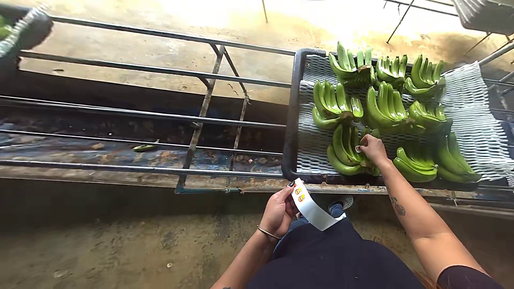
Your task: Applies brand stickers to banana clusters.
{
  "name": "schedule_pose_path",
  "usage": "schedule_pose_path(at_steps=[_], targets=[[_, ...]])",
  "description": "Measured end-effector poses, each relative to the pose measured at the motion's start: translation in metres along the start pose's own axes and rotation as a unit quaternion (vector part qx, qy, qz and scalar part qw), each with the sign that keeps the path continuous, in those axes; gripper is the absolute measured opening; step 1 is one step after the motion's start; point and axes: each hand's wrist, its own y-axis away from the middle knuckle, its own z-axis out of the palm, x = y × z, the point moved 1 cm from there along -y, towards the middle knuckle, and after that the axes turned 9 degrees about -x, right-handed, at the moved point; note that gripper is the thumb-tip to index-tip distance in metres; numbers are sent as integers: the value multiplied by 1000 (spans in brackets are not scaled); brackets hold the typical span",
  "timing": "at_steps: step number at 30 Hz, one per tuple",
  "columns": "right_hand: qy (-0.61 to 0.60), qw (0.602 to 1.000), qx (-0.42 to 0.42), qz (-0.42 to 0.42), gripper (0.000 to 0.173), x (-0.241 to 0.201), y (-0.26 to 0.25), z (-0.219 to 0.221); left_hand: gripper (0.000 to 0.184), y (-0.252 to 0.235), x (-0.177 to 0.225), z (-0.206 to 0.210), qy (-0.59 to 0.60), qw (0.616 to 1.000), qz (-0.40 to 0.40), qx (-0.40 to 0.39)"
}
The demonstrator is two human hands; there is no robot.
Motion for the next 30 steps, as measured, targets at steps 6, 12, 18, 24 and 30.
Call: schedule_pose_path(at_steps=[6,12,18,24,30], targets=[[70,997,-12,16,19,-6,0,2,38,0,-3,4,2,1000,0,-7],[69,996,15,-49,18,-17,15,-15,37,-1,-4,4,-9,1000,4,-20],[-107,857,-66,-500,14,-99,107,-25,32,-9,5,23,-52,998,24,-38],[47,785,-84,-612,19,-120,145,-16,32,-12,5,45,-55,994,-3,-93],[3,790,-16,-613,15,-90,154,-17,34,-15,-16,59,-41,987,-65,-140]])
